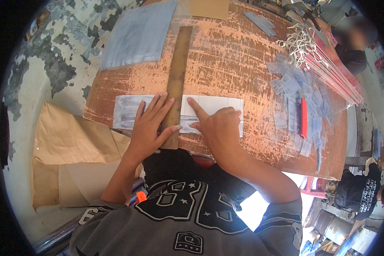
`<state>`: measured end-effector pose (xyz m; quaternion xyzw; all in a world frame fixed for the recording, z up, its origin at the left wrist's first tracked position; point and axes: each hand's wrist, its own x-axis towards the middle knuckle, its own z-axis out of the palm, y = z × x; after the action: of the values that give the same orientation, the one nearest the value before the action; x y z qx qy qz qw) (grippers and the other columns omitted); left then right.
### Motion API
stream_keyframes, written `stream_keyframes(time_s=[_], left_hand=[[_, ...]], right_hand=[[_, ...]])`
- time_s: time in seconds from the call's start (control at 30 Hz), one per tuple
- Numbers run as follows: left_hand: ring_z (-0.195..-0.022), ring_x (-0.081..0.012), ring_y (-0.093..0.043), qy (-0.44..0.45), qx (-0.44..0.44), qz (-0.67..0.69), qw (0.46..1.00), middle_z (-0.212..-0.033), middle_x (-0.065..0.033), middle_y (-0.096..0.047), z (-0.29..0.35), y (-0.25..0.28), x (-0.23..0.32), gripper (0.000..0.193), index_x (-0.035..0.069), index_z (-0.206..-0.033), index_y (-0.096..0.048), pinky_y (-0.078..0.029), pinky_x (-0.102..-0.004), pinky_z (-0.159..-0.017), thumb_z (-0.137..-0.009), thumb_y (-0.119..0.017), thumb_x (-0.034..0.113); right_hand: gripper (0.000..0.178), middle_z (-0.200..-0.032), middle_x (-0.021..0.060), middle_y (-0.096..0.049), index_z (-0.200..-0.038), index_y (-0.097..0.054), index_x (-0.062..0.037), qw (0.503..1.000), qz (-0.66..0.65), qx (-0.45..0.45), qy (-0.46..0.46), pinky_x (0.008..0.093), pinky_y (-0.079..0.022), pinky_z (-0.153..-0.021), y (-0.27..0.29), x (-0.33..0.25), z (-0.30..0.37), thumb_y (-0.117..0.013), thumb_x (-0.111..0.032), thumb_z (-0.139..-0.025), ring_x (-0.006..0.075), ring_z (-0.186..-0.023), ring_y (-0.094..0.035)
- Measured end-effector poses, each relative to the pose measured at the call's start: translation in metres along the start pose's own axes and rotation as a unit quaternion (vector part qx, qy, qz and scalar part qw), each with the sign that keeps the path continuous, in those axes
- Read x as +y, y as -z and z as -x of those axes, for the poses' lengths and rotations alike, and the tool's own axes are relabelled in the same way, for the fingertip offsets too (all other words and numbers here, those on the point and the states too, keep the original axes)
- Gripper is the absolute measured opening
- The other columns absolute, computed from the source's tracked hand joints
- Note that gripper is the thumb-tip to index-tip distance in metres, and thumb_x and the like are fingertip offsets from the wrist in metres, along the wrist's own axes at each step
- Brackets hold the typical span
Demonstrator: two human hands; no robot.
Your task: The person aligns a white paper template on a translucent sheet using a wooden ruler. They then use a red utility knife to cut the translucent sheet along the ruler's edge. The person repeats this process, adjusting the template and cutting multiple pieces.
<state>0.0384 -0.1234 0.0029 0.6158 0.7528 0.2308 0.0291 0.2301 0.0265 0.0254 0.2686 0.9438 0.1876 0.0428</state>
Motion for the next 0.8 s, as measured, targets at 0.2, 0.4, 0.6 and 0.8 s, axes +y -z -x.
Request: stream_keyframes(time_s=[0.2,0.4,0.6,0.8], left_hand=[[-0.168,-0.0347,-0.036,-0.003,0.005,-0.004,1.0,-0.178,-0.0163,-0.044,0.001,-0.004,-0.002,0.077,0.013,-0.17,-0.05,-0.018,-0.0601,-0.136,-0.107,-0.066,0.054],[-0.168,-0.0348,-0.036,-0.006,0.01,-0.005,1.0,-0.178,-0.0169,-0.044,0.0,-0.005,-0.002,0.077,0.013,-0.171,-0.05,-0.018,-0.0601,-0.136,-0.107,-0.065,0.054],[-0.168,-0.0348,-0.035,-0.007,0.007,-0.008,1.0,-0.178,-0.0166,-0.044,0.0,-0.004,-0.002,0.077,0.013,-0.171,-0.049,-0.018,-0.0603,-0.136,-0.107,-0.065,0.054],[-0.168,-0.0347,-0.035,-0.008,0.003,-0.007,1.0,-0.179,-0.0167,-0.042,0.0,-0.005,-0.003,0.077,0.013,-0.171,-0.049,-0.018,-0.0604,-0.136,-0.108,-0.064,0.053]], right_hand=[[0.078,-0.084,0.019,-0.074,-0.176,-0.037,-0.0429,1.0,-0.006,-0.011,0.003,0.0487,-0.06,-0.079,0.004,0.002,0.0,-0.054,-0.072,-0.105,0.0347,-0.079,-0.072],[0.077,-0.082,0.0169,-0.075,-0.176,-0.038,-0.0422,1.0,-0.006,-0.022,0.01,0.0501,-0.06,-0.081,0.01,0.004,-0.002,-0.054,-0.07,-0.106,0.0343,-0.079,-0.073],[0.077,-0.08,0.0168,-0.075,-0.175,-0.04,-0.0395,1.0,-0.023,-0.007,0.019,0.047,-0.059,-0.078,0.007,0.007,-0.001,-0.055,-0.07,-0.106,0.0352,-0.078,-0.073],[0.078,-0.077,0.0143,-0.073,-0.175,-0.042,-0.0369,0.999,-0.022,0.007,0.027,0.0442,-0.054,-0.073,0.011,0.011,0.001,-0.056,-0.07,-0.105,0.0328,-0.076,-0.071]])
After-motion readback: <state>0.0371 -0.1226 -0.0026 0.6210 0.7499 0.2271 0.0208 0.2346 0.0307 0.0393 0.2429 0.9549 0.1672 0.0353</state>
